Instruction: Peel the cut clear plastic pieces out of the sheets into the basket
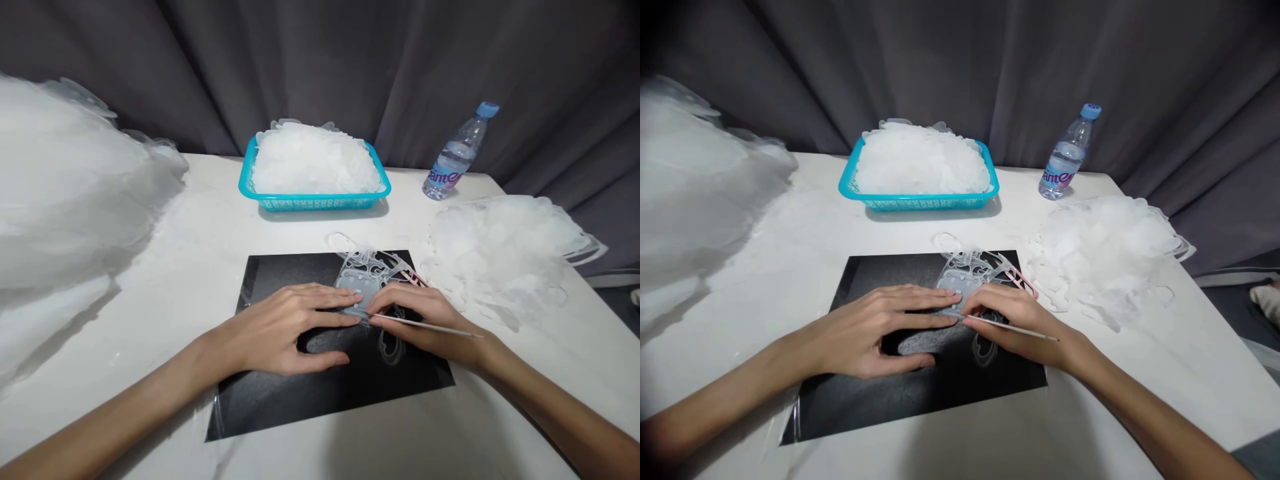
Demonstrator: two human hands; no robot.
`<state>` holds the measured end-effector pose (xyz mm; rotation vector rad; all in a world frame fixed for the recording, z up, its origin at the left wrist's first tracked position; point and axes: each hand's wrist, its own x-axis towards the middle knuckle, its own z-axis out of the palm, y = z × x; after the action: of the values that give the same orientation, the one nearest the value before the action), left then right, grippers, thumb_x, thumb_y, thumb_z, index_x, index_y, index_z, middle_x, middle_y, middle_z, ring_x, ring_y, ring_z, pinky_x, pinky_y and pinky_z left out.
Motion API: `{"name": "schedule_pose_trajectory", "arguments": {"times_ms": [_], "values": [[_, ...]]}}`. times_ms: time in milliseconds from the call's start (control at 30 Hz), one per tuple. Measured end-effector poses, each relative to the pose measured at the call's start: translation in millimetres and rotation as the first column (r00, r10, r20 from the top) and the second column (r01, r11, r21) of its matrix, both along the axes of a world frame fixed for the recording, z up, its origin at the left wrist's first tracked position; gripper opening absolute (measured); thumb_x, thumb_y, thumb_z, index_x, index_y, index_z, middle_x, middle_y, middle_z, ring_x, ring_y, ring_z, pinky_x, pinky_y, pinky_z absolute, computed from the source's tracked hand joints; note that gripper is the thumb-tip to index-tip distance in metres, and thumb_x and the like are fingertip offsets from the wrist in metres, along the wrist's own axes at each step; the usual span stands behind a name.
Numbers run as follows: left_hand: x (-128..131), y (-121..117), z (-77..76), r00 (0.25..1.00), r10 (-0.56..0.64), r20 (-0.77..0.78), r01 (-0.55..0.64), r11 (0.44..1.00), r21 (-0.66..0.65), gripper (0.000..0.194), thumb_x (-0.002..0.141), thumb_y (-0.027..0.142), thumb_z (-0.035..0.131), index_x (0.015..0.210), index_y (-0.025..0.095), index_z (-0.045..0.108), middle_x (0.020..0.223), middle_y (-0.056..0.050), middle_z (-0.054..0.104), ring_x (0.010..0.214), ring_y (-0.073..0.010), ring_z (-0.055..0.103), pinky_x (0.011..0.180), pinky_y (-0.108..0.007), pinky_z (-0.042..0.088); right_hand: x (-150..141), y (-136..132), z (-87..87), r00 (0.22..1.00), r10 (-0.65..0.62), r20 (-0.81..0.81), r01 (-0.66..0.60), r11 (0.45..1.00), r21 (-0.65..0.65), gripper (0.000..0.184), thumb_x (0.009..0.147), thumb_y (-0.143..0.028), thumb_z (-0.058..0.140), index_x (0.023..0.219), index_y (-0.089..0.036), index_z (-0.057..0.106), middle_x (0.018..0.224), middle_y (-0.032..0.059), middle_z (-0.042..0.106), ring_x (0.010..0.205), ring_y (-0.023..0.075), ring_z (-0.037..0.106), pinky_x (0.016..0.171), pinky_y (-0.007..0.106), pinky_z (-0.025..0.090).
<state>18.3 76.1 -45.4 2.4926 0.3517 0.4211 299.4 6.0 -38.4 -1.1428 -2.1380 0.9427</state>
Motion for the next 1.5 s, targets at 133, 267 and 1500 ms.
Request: {"name": "schedule_pose_trajectory", "arguments": {"times_ms": [133,267,1500], "values": [[4,4,5.6,0.997,-0.002,-0.076,0.002,1.0,0.007,0.044,0.095,0.051,0.074,0.135,0.035,0.075,0.153,-0.006,0.063,0.138,-0.034,0.064,0.116,-0.051,0.052,-2,0,0.6,1.0,0.022,-0.018,-0.022,1.0,0.005,0.007,0.104,-0.026,0.066,0.11,-0.025,0.07,0.106,0.0009,0.076,0.099,0.0163,0.072,0.091,0.031,0.057],[7,5,13.2,0.995,-0.026,-0.092,0.021,0.998,-0.052,0.045,0.093,0.049,0.077,0.135,0.036,0.074,0.15,-0.005,0.066,0.142,-0.0336,0.06,0.118,-0.05,0.049,-4,-1,-1.1,0.995,0.084,-0.048,-0.08,0.993,0.084,0.01,0.106,-0.024,0.062,0.114,-0.025,0.069,0.108,0.0026,0.076,0.103,0.0187,0.07,0.093,0.036,0.058],[6,4,28.2,0.974,-0.024,-0.227,-0.024,0.978,-0.208,0.048,0.096,0.051,0.074,0.141,0.035,0.071,0.157,-0.004,0.057,0.151,-0.032,0.048,0.128,-0.045,0.039,-6,-10,-2.2,0.982,0.107,0.155,-0.14,0.965,0.22,0.014,0.111,-0.023,0.05,0.111,-0.02,0.063,0.11,0.0068,0.073,0.105,0.0184,0.07,0.092,0.032,0.056]]}}
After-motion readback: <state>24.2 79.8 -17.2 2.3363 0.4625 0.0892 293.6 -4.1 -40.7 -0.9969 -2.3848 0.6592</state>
